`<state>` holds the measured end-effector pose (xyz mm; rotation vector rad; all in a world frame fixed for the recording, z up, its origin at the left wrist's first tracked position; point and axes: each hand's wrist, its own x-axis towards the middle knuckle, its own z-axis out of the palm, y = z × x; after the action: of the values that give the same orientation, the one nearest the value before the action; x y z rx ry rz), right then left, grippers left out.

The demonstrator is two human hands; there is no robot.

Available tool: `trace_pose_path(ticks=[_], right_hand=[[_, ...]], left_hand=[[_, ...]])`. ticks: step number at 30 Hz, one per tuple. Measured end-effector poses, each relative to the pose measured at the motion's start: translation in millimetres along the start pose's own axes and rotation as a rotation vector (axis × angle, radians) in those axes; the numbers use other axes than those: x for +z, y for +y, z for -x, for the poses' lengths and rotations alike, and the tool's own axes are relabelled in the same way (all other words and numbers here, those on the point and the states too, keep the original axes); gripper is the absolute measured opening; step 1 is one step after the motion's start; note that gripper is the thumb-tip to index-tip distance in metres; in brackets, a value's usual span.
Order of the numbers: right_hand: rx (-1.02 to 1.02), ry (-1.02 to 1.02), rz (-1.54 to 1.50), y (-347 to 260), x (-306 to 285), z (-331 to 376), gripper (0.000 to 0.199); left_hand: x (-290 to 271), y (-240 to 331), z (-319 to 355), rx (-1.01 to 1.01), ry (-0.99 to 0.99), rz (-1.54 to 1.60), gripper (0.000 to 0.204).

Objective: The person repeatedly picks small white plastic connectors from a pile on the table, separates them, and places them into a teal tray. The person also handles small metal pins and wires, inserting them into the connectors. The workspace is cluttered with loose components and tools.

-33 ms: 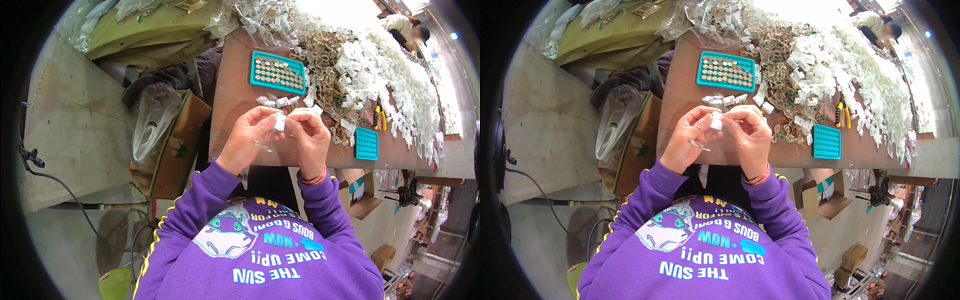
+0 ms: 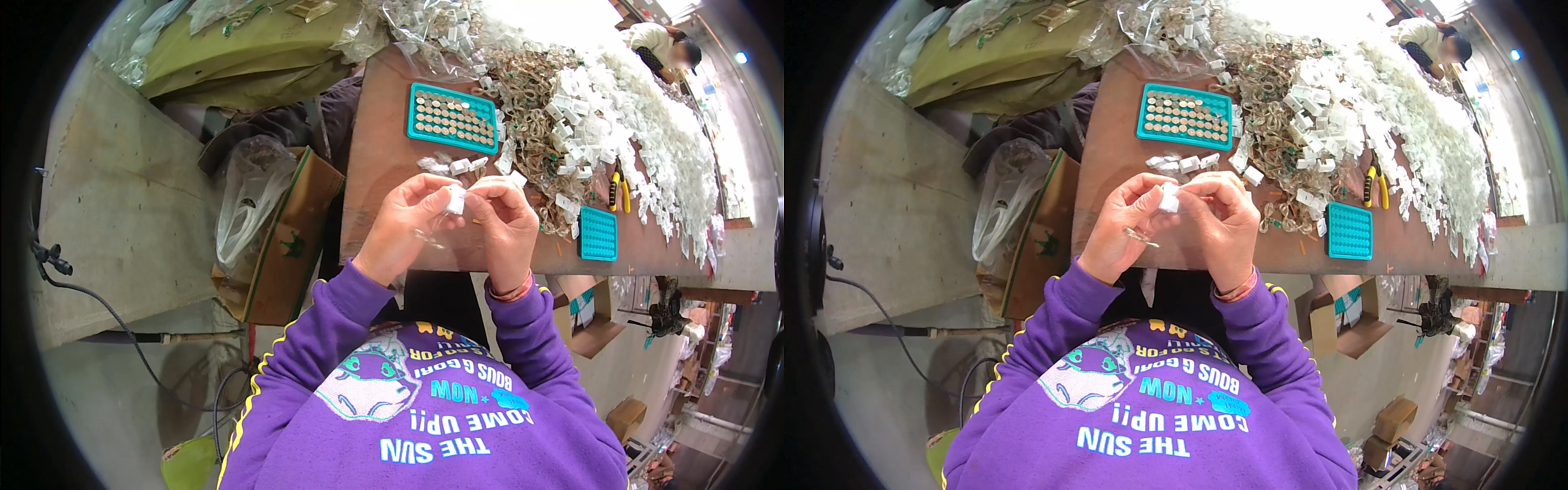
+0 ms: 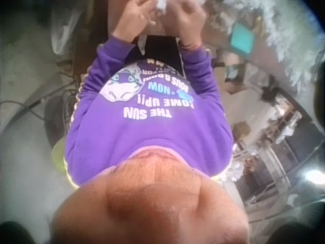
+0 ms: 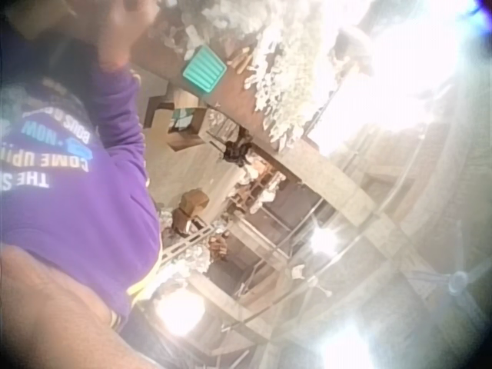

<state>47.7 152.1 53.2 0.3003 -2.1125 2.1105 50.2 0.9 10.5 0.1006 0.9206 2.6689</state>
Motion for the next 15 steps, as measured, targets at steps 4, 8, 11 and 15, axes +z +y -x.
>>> trace_pose_path(ticks=[4, 8, 11, 15], right_hand=[[-0.073, -0.042, 0.167, 0.4, -3.5, -1.2, 0.006], [-0.069, -0.092, 0.129, 5.6, -6.5, -2.8, 0.005], [0.007, -0.054, -0.032, 12.1, -3.5, 0.4, 0.005], [0.068, -0.064, 0.068, 8.1, -11.9, 2.6, 0.006]], left_hand=[[-0.4, 0.4, 0.1, 0.011, -0.018, -0.012, 0.025], [-1.0, 0.1, 0.0, -0.011, 0.008, -0.048, 0.024], [-0.6, -0.3, -1.4, -0.002, 0.018, -0.079, 0.023], [1.0, -0.3, -2.0, -0.013, 0.042, -0.090, 0.022]])
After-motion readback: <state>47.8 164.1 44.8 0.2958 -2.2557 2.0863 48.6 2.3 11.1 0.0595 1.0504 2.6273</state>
